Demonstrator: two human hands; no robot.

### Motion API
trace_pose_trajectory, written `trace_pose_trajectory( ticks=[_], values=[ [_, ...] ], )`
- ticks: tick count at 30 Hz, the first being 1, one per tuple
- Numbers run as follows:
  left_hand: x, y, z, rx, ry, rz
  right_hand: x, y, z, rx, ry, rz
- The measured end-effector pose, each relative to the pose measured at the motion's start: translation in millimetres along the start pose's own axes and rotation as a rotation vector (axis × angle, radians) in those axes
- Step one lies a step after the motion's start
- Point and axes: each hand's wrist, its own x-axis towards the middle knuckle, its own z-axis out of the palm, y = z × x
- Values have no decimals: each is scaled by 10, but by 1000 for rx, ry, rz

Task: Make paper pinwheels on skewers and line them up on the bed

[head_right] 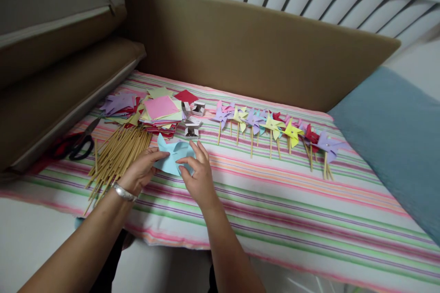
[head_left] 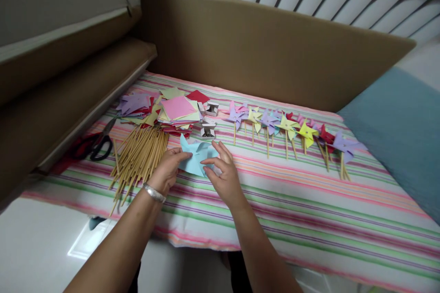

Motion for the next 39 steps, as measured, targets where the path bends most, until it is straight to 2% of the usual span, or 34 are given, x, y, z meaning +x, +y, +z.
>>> trace_pose_trajectory(
  ticks=[3, 11, 18, 21, 24, 31, 39],
  values=[
    [-7, 35, -15, 6, 9, -4, -21, 0, 19, -47, -68, -57],
    [10, 56, -56, 33, 8, -27, -43, 26, 42, -97, -111, -117],
    [30, 26, -75, 42, -29, -3, -33, 27, 40, -62, -76, -119],
    [40, -18, -63, 81, -53, 40, -22, 10, 49, -35, -57, -78],
    [54, -74, -33, 127, -70, 63, -11, -2, 71, 18, -5, 20],
    [56, -148, 30, 193, -103, 63, 19, 20, 115, 77, 72, 207],
    [39, -132, 23, 233, -147, 64, 20, 46, 120, 81, 84, 275]
  ],
)
